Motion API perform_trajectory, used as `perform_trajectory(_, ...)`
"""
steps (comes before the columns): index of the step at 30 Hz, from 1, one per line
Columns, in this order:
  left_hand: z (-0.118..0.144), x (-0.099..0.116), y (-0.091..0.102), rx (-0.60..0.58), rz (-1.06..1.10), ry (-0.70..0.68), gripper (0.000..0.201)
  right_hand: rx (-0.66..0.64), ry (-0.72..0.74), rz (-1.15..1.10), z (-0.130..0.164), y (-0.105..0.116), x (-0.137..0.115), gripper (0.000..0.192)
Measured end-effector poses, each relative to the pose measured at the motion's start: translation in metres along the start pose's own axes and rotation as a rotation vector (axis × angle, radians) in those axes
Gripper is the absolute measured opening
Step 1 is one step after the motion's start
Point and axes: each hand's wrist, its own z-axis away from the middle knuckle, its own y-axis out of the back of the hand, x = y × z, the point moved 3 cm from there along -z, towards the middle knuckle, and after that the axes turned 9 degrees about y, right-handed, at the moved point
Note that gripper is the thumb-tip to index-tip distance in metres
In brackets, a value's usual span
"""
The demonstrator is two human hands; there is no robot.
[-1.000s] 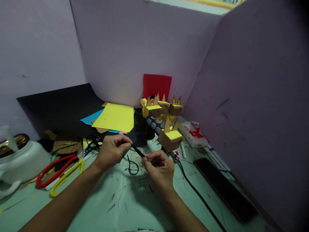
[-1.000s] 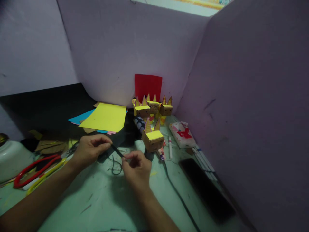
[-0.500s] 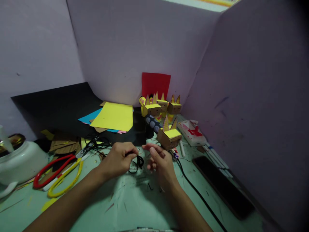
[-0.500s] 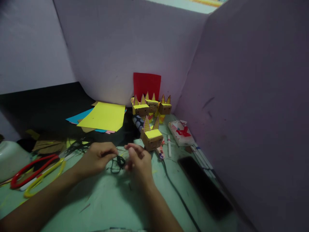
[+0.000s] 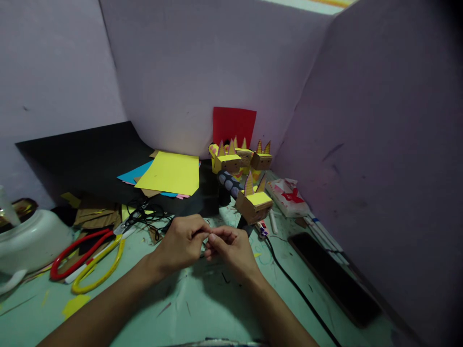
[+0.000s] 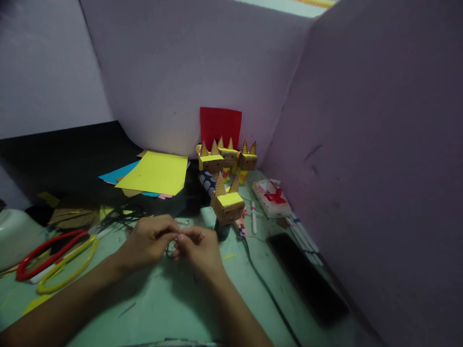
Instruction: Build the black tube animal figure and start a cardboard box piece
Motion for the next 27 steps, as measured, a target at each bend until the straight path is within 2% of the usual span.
perform_trajectory(8,0.001,0.006,0.000,-0.012,0.038,0.021,0.017,0.003,-0.038,-0.054,0.000,0.003,0.003,0.034)
perform_trajectory(12,-0.001,0.003,-0.002,-0.064,0.070,0.026,0.018,0.036,-0.054,-0.050,-0.002,0.006,0.003,0.032)
perform_trajectory(15,-0.004,-0.002,-0.002,-0.089,0.089,0.079,0.018,0.099,-0.044,-0.034,-0.003,0.008,0.002,0.029)
perform_trajectory(17,-0.009,-0.007,0.005,-0.052,0.090,0.137,0.020,0.127,-0.049,-0.019,-0.003,0.009,0.002,0.027)
perform_trajectory(19,-0.014,-0.012,0.019,0.035,0.063,0.217,0.021,0.130,-0.057,-0.007,-0.003,0.009,0.002,0.026)
perform_trajectory(21,-0.016,-0.020,0.042,0.138,-0.027,0.330,0.022,0.130,-0.063,0.002,-0.002,0.009,0.001,0.027)
perform_trajectory(24,-0.009,-0.035,0.083,0.242,-0.290,0.529,0.020,0.145,-0.055,0.032,0.001,0.009,0.000,0.029)
perform_trajectory(26,0.002,-0.048,0.105,0.234,-0.488,0.646,0.020,0.147,-0.036,0.056,0.001,0.010,0.000,0.031)
perform_trajectory(27,0.009,-0.055,0.112,0.194,-0.582,0.694,0.019,0.142,-0.029,0.062,0.001,0.009,0.000,0.031)
